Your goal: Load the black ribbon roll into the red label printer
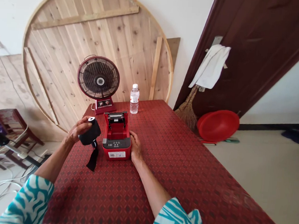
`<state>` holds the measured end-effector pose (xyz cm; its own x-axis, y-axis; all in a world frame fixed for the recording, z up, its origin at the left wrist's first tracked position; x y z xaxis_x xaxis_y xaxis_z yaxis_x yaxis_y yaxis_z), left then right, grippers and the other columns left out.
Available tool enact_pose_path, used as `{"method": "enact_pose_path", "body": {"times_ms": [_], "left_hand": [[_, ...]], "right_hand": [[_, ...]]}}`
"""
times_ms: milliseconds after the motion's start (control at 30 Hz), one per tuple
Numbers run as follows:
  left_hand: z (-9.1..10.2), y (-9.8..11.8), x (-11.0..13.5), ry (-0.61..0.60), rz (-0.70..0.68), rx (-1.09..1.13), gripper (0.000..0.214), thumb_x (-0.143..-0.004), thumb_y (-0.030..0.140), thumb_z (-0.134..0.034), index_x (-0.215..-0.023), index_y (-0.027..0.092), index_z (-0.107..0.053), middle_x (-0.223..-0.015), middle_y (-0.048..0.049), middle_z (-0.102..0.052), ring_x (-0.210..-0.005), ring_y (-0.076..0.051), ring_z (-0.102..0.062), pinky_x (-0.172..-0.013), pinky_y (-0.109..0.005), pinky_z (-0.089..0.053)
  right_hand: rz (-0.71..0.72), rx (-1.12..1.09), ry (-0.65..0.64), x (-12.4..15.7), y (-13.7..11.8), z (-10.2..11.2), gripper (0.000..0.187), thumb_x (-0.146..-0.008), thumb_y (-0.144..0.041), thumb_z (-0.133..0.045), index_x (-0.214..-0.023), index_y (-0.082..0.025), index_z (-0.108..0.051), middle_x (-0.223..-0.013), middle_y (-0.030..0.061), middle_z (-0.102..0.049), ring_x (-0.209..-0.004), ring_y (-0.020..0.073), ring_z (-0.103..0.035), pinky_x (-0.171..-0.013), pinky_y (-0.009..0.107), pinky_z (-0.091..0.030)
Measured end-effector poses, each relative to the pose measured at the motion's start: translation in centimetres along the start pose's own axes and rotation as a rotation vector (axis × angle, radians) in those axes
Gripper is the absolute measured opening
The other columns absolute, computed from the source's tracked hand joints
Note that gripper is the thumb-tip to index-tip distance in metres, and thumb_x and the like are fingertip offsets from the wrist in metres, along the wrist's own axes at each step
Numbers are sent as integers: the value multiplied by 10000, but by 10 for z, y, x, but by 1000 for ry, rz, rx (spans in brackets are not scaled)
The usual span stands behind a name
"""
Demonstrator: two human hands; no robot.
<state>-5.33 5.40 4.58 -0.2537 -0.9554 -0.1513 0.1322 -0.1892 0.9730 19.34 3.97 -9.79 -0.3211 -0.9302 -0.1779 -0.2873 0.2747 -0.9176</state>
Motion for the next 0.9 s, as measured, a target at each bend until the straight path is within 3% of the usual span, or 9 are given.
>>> {"method": "enact_pose_path", "body": {"times_ms": [67, 233, 367, 467, 567, 700, 800, 900], "left_hand": [[-22, 17, 4, -97, -42, -119, 393, -746, 399, -638, -1064, 173, -589, -895, -59, -698, -776, -194, -657, -732, -335, -531], [-78, 34, -7, -277, -161, -720, 313, -785, 323, -609, -1066, 196, -666, -1065, -61, -714, -957, -225, -657, -864, -330, -495], [-93, 28, -28, -333, -110, -1137, 311, -792, 245, -597, -1089, 229, -687, -1055, -77, -728, -981, -260, -665, -826, -329, -493], [-97, 18, -45, -446, -76, -1271, 291, -773, 231, -622, -1049, 254, -710, -1038, -74, -737, -979, -263, -671, -789, -304, -491], [-103, 7, -60, -542, -59, -1301, 234, -714, 188, -655, -922, 251, -741, -966, -62, -754, -930, -249, -684, -727, -267, -485], [-105, -2, -71, -578, -25, -1191, 189, -656, 166, -679, -819, 238, -743, -852, -34, -762, -832, -222, -696, -681, -240, -484], [-96, 3, -60, -546, -9, -931, 211, -710, 232, -658, -906, 224, -737, -934, -31, -758, -861, -210, -695, -720, -243, -503], [-85, 15, -29, -435, -44, -715, 291, -829, 359, -562, -1030, 208, -709, -981, -35, -748, -889, -198, -688, -761, -263, -520]], "right_hand": [[2, 3, 7, 0, 0, -1, 339, -799, -433, -540, -1051, -254, -680, -1037, 18, -711, -1027, 207, -602, -902, 354, -464], [20, -4, 10, -1, 1, -3, 320, -803, -406, -535, -1046, -254, -679, -1021, 14, -711, -1037, 206, -597, -916, 358, -461], [33, -21, 12, -2, 4, -3, 306, -800, -394, -541, -1039, -265, -683, -1054, 9, -705, -1053, 205, -592, -923, 354, -460], [21, -22, 10, -3, 6, -4, 305, -806, -387, -535, -1046, -269, -680, -1093, 12, -692, -1077, 203, -580, -940, 354, -451], [0, -18, 7, -3, 5, -4, 309, -813, -378, -524, -1059, -269, -675, -1109, 16, -681, -1082, 200, -576, -957, 358, -440], [-1, -13, -6, -2, 4, -4, 315, -817, -382, -523, -1073, -275, -671, -1120, 12, -679, -1089, 198, -578, -969, 361, -436], [-2, -12, -10, 1, 4, -2, 315, -817, -394, -530, -1072, -272, -667, -1130, 16, -680, -1095, 205, -584, -979, 374, -436], [-29, -20, -6, -2, -1, 0, 338, -817, -414, -531, -1098, -263, -646, -1166, 24, -673, -1117, 210, -585, -1019, 396, -412]]}}
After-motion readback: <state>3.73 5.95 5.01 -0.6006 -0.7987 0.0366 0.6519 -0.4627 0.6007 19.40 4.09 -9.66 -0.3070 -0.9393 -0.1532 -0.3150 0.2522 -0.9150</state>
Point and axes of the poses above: each hand's wrist, its own x-axis away from the middle knuckle, its own z-axis out of the back of the hand, y = z × x, the point moved 1 cm from there along -x, towards the middle knuckle
